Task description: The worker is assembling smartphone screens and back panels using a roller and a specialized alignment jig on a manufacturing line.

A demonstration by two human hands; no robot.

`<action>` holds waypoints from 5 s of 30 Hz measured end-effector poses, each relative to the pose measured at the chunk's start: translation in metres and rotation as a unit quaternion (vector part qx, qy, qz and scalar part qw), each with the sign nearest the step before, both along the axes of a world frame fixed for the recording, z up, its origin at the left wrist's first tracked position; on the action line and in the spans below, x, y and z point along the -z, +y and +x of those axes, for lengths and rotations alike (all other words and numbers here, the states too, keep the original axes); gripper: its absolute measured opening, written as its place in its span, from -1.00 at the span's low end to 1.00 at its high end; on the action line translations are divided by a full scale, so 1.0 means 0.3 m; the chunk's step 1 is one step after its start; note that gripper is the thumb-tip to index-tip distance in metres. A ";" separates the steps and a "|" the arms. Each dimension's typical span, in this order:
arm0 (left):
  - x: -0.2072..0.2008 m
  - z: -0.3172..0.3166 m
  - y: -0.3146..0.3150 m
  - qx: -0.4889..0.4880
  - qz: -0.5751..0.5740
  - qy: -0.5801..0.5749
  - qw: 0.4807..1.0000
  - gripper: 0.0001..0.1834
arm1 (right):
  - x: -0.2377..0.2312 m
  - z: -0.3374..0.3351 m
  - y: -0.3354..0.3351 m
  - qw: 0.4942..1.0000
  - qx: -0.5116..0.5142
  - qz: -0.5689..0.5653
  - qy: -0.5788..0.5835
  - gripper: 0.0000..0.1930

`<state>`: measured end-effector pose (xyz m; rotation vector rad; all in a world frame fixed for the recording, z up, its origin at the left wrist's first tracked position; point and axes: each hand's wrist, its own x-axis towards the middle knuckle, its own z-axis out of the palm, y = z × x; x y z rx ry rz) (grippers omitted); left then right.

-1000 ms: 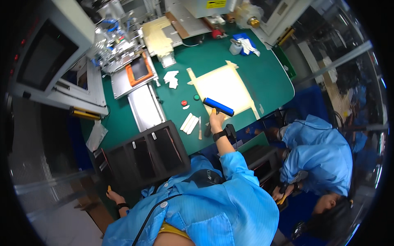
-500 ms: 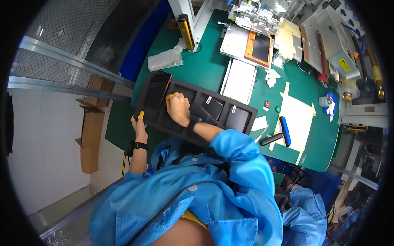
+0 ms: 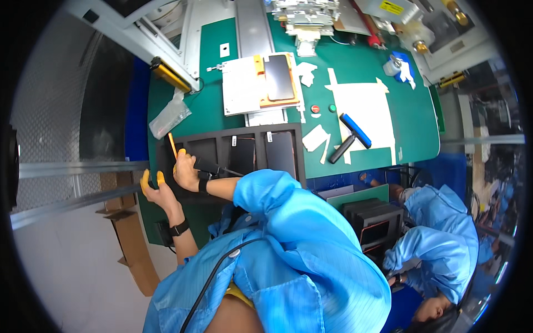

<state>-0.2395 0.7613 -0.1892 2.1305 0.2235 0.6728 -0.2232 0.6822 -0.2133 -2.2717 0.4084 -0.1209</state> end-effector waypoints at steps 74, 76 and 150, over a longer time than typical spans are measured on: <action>0.014 -0.094 -0.306 0.188 -0.626 0.284 0.701 -0.50 | -0.157 -0.080 -1.041 0.979 0.064 0.169 0.092 -0.69; 0.006 -0.085 -0.315 0.180 -0.623 0.306 0.698 -0.49 | -0.175 -0.141 -1.037 0.934 0.129 0.278 0.182 -0.72; 0.143 -0.008 -0.279 0.148 0.267 0.215 0.928 -0.45 | 0.405 -0.595 -1.222 0.793 0.501 0.345 0.034 -0.64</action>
